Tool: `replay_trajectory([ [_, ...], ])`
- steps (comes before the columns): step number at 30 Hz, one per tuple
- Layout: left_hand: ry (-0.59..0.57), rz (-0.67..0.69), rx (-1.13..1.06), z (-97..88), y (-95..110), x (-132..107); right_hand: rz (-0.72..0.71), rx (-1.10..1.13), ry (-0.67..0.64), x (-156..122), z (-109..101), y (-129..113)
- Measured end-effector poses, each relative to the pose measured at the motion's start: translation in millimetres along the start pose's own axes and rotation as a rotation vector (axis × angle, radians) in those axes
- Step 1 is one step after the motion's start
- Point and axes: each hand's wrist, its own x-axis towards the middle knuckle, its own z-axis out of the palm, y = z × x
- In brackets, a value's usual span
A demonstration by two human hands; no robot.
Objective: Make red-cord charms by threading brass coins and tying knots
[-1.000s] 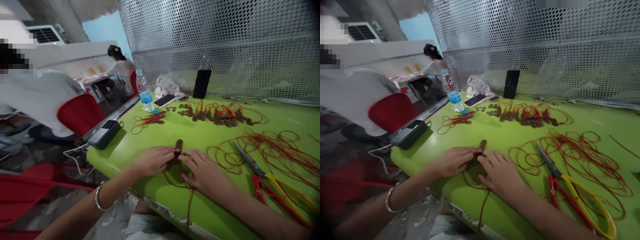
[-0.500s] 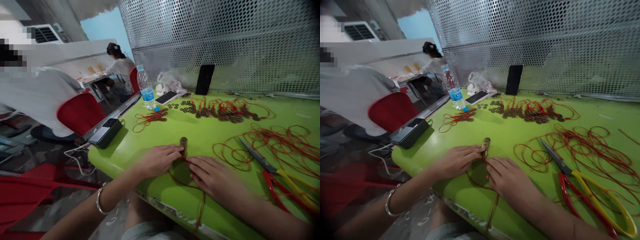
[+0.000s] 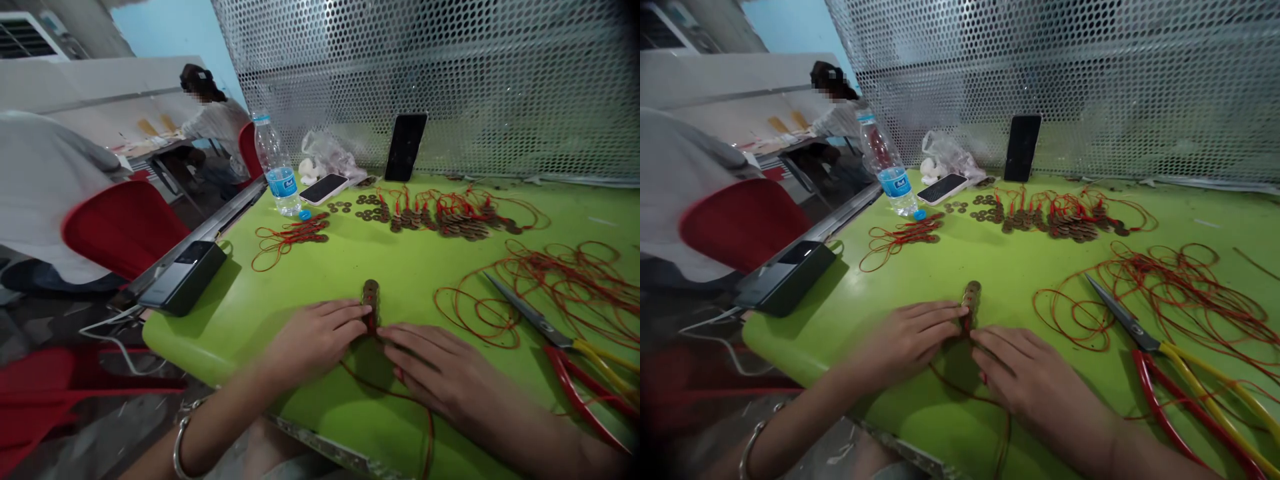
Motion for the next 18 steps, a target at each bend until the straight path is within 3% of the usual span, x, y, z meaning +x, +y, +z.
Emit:
replay_trajectory([
  [13,0.021,0.025,0.089,-3.0,2.5,-3.4,0.042,0.042,-0.001,1.5,-0.7,-1.8],
  [18,0.040,0.014,0.087,-2.8,3.3,-5.4,-0.010,0.038,0.027,-2.7,3.0,-0.8],
])
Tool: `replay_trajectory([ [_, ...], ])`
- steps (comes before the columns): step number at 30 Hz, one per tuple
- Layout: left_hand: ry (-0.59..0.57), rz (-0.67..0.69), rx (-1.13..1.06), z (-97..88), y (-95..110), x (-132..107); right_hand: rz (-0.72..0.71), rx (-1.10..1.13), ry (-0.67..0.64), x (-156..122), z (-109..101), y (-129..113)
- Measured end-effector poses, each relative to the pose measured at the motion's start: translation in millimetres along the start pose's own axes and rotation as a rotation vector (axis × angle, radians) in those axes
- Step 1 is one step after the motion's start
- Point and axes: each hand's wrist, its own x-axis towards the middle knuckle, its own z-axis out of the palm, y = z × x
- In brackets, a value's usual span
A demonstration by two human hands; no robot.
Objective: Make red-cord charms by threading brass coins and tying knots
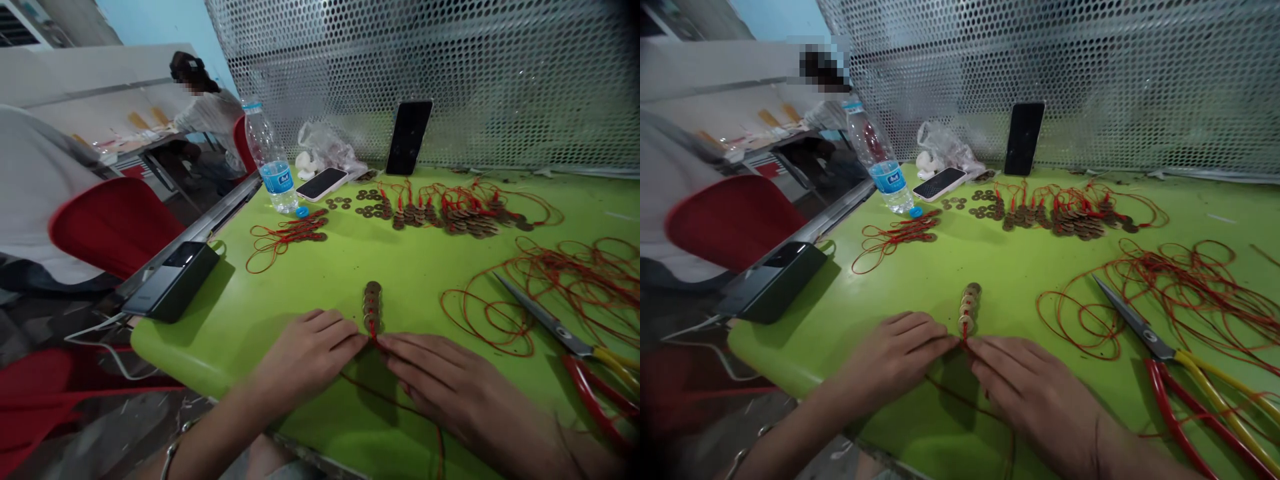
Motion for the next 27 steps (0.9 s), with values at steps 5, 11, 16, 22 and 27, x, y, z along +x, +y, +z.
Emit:
replay_trajectory([
  [5,0.014,0.004,-0.007,-1.1,1,0,-0.014,-0.075,-0.011,3,0,-1],
  [11,0.024,0.000,-0.004,-2.8,1,0,0.018,-0.077,-0.039,1,4,2],
  [16,0.030,-0.010,0.022,-4.2,2,0,-0.037,-0.117,-0.051,-11,8,4],
  [22,-0.034,0.048,0.038,-6.9,2,-1,0.072,-0.006,0.080,1,2,-2],
  [27,-0.049,0.068,0.077,-6.8,2,1,0.054,-0.017,0.084,1,2,-2],
])
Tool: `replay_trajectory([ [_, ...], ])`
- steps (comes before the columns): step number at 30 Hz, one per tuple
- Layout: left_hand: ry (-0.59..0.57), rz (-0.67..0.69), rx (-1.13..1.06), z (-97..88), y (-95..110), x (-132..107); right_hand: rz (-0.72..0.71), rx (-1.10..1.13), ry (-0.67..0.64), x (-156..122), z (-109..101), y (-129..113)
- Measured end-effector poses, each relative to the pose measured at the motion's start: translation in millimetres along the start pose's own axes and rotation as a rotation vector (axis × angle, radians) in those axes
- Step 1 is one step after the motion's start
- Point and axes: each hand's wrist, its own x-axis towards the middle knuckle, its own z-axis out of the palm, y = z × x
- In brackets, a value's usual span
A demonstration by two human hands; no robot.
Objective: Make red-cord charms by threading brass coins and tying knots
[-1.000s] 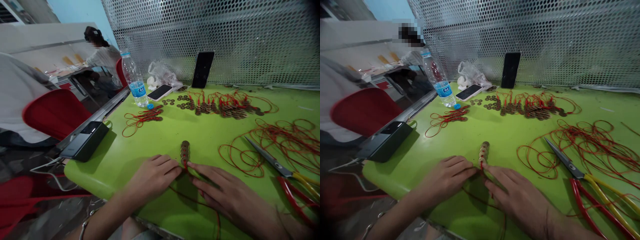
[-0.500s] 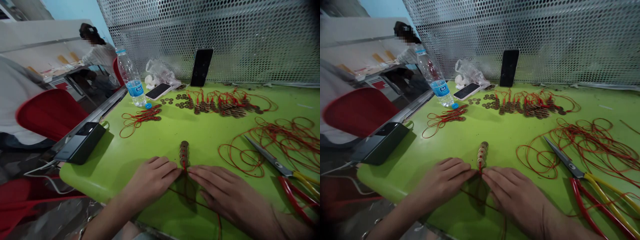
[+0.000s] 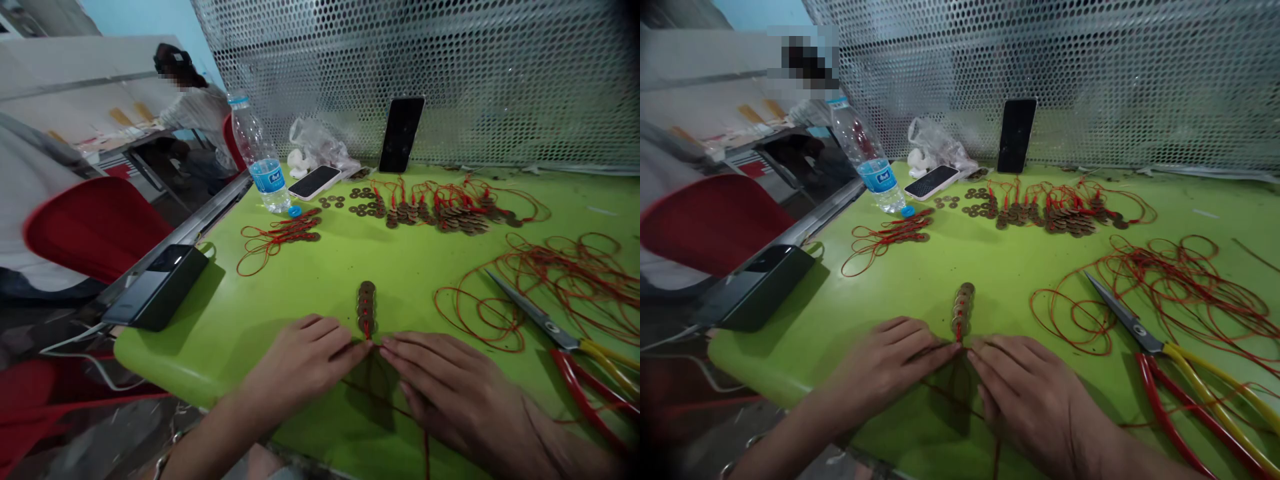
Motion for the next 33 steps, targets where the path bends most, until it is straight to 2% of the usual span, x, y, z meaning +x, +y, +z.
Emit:
replay_trajectory([
  [4,0.020,0.017,0.043,1.5,1,2,-0.020,-0.024,-0.006,0,-4,1],
  [7,0.041,0.048,0.087,2.4,1,3,-0.094,0.037,-0.038,3,-7,-1],
  [9,0.027,0.083,0.116,2.1,0,3,-0.137,0.105,-0.062,3,-4,-5],
  [13,0.010,0.147,0.196,-0.5,-2,4,-0.134,0.194,-0.040,-6,6,-10],
  [16,-0.001,0.160,0.237,-2.9,-2,6,-0.154,0.180,-0.026,-15,11,-10],
  [20,-0.005,0.157,0.243,-5.5,-1,7,-0.155,0.123,-0.074,-22,14,-8],
  [27,-0.079,0.231,0.154,-13.3,-12,15,-0.139,0.144,-0.135,-17,12,-9],
  [33,-0.112,0.150,-0.033,-9.5,-22,30,-0.119,0.189,-0.162,-11,6,-9],
])
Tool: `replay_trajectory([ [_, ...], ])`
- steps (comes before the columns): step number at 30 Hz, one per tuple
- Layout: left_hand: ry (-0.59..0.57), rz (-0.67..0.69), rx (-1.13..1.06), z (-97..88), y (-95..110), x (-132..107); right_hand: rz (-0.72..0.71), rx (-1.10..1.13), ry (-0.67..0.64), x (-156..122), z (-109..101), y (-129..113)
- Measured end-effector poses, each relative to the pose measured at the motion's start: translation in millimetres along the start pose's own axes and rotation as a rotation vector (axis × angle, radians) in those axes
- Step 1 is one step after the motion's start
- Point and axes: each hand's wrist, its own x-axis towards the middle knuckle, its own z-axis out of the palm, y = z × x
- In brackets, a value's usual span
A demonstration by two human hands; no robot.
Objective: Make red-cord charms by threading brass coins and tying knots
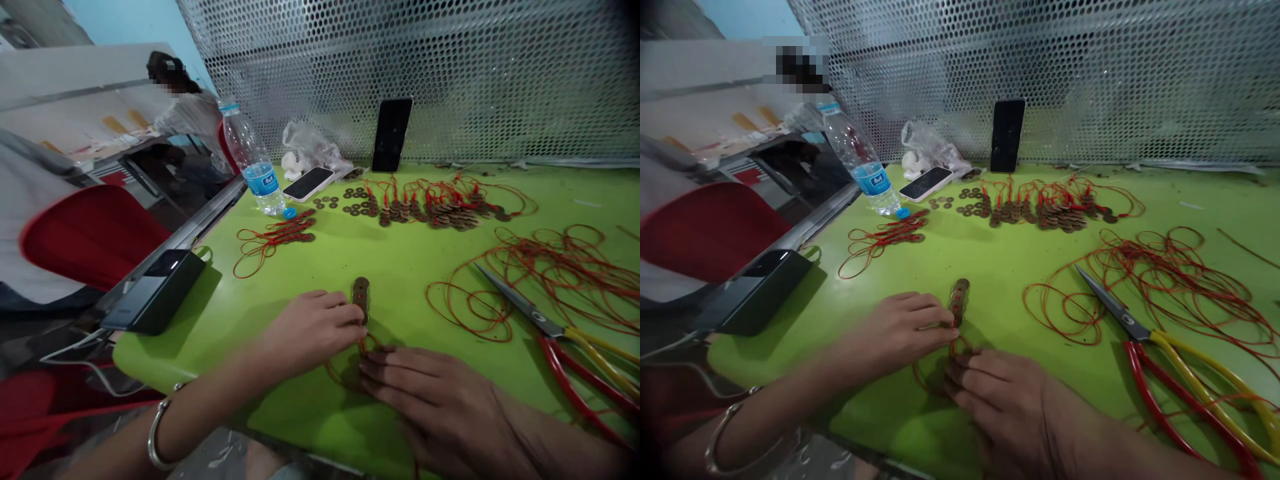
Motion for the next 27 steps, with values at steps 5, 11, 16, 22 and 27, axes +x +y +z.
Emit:
replay_trajectory([
  [5,-0.030,-0.066,-0.073,3.6,-2,8,-0.011,0.030,-0.015,0,0,1],
  [11,-0.083,-0.126,-0.107,0.9,6,5,-0.018,0.025,-0.038,6,-5,3],
  [16,-0.015,-0.126,-0.132,4.6,9,-3,-0.032,0.019,-0.131,9,-7,3],
  [22,0.120,-0.207,-0.174,14.7,13,-6,0.054,-0.095,0.001,6,-3,-6],
  [27,0.124,-0.324,-0.197,17.8,19,-7,0.082,-0.100,-0.057,4,-4,-6],
])
